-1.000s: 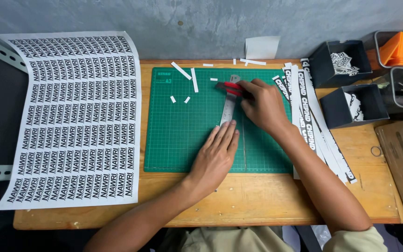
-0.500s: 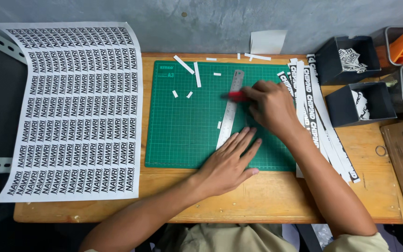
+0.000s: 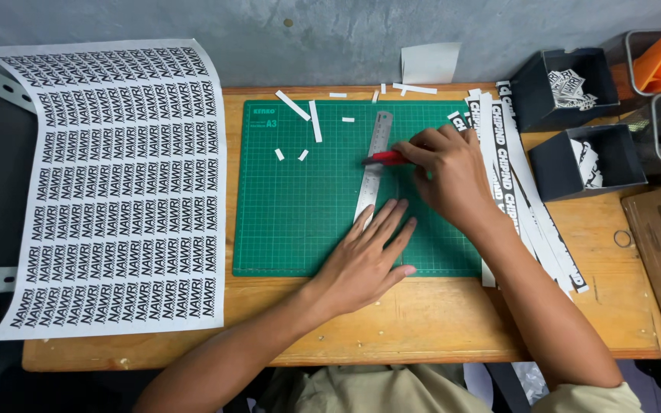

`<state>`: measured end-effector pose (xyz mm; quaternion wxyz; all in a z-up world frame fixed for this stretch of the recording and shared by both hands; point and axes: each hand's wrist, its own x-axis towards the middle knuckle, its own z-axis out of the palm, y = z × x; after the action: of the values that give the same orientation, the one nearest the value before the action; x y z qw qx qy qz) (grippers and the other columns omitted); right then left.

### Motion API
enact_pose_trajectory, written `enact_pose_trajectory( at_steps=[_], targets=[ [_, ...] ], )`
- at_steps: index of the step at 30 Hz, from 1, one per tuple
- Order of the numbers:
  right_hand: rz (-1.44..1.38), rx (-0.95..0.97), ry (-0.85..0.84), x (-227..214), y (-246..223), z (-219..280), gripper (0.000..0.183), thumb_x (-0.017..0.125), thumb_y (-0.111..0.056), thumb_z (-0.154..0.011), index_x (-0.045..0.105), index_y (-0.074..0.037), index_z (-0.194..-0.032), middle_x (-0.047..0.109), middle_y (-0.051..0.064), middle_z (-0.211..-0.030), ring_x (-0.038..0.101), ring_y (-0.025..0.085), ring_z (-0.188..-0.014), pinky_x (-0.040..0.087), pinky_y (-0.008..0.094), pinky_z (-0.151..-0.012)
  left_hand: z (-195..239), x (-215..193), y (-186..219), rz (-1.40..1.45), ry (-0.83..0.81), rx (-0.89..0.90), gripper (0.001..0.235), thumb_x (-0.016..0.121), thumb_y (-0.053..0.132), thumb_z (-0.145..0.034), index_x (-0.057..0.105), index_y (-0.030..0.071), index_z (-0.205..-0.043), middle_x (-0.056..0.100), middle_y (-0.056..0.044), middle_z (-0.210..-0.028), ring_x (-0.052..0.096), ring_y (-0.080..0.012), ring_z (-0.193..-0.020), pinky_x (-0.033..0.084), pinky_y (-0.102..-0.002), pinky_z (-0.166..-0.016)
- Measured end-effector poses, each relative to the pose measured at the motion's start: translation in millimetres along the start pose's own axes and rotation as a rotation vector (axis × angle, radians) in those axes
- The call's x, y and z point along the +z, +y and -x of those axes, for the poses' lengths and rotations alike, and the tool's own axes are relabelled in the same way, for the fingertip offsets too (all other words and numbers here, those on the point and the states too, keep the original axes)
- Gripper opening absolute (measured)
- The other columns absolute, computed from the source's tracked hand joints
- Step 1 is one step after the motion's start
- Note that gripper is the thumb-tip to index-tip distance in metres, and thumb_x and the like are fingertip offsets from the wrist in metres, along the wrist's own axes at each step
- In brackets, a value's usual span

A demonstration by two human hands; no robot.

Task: The person uses a metal ruler and a red utility knife to cut long strips of 'CHIPIND' stickers into individual pieces on a green cutting mat. They repeatedly align the ruler, slice the material, and move the cut pieces aside.

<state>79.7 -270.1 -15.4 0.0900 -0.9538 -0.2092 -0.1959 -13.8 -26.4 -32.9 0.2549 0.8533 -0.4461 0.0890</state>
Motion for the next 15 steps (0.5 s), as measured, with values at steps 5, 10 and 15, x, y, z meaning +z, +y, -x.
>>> enact_pose_trajectory(
  at_steps=[5,10,15],
  targets=[
    [-0.054,0.055,-0.056,2.8,-7.2,-3.7,0.049,0.082,-0.011,-0.088,0.085,-0.031,-0.133,0.075,-0.006,-0.108,0.073,0.023,-0.098,0.053,0.042,-0.089,-0.9,-3.4,-4.2,-0.018,-0.012,-0.019,0.069,0.052,0.049,-0.118,0.053,0.0,-0.167,0.045,-0.031,-0.176,0.039,-0.0441,-0.17,0.029,-0.066,-0.137],
    [-0.104,0.121,-0.119,16.3,-16.6,-26.6,0.053,0.079,-0.018,-0.092,0.081,-0.035,-0.142,0.077,-0.002,-0.11,0.078,0.032,-0.094,0.061,0.049,-0.08,-1.5,-0.3,-24.2,-0.052,0.01,-0.05,0.068,0.054,0.048,-0.118,0.055,-0.002,-0.165,0.048,-0.031,-0.174,0.043,-0.0432,-0.168,0.031,-0.066,-0.135],
    [-0.423,-0.036,-0.184,-7.8,-70.6,-61.2,0.049,0.074,0.008,-0.088,0.086,-0.008,-0.132,0.079,0.023,-0.103,0.078,0.059,-0.089,0.062,0.067,-0.077,1.2,3.9,-32.1,-0.101,-0.017,-0.053,0.057,0.052,0.033,-0.115,0.056,0.002,-0.163,0.054,-0.025,-0.169,0.049,-0.0385,-0.163,0.032,-0.066,-0.135]
  ],
)
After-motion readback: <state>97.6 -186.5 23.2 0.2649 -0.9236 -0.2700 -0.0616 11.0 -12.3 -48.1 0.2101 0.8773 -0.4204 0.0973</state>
